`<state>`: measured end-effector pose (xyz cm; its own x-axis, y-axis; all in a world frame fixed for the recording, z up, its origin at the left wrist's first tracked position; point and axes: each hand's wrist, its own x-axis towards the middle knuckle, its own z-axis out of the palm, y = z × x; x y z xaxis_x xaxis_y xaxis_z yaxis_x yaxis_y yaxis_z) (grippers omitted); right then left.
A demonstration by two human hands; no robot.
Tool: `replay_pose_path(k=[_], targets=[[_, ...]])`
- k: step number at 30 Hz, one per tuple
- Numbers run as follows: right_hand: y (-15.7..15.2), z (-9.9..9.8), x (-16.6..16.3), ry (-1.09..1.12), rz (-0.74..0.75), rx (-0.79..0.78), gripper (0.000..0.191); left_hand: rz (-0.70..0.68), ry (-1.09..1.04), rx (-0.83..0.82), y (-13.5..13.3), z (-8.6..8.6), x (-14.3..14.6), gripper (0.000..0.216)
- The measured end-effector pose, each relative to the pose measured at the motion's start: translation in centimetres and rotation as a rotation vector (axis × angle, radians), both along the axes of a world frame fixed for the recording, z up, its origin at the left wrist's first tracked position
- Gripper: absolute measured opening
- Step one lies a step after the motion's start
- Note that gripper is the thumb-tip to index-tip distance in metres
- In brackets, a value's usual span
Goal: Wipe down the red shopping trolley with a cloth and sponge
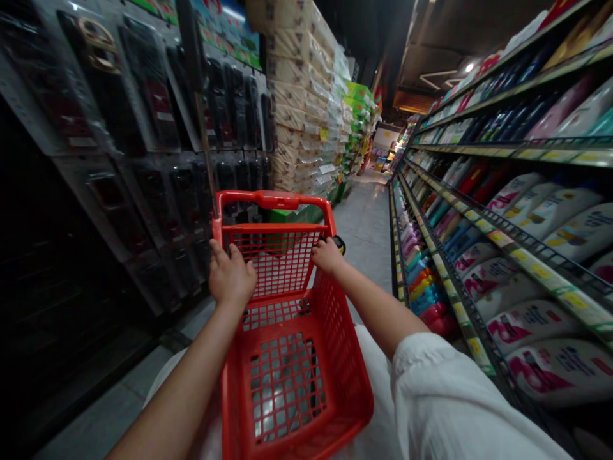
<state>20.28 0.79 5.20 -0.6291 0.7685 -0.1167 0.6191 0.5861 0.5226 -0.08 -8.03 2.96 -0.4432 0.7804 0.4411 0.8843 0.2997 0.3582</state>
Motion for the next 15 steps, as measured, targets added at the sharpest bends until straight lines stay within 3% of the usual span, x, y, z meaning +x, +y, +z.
replay_pose_path(k=[2, 5, 11, 15], targets=[[1.1, 0.2, -0.2, 0.010, -0.018, -0.009, 0.027, 0.000, -0.007, 0.000, 0.1, -0.1, 0.0, 0.063], [-0.5, -1.3, -0.2, -0.100, 0.014, -0.141, 0.023, -0.003, -0.017, -0.013, 0.4, -0.2, 0.0, 0.063], [-10.1, -6.6, 0.8, -0.279, 0.139, -0.396, 0.020, -0.032, -0.024, -0.015, 0.8, -0.4, 0.0, 0.062], [-13.7, -8.2, 1.2, -0.334, 0.193, -0.606, 0.022, -0.038, -0.053, -0.015, 0.8, -0.3, 0.0, 0.062]])
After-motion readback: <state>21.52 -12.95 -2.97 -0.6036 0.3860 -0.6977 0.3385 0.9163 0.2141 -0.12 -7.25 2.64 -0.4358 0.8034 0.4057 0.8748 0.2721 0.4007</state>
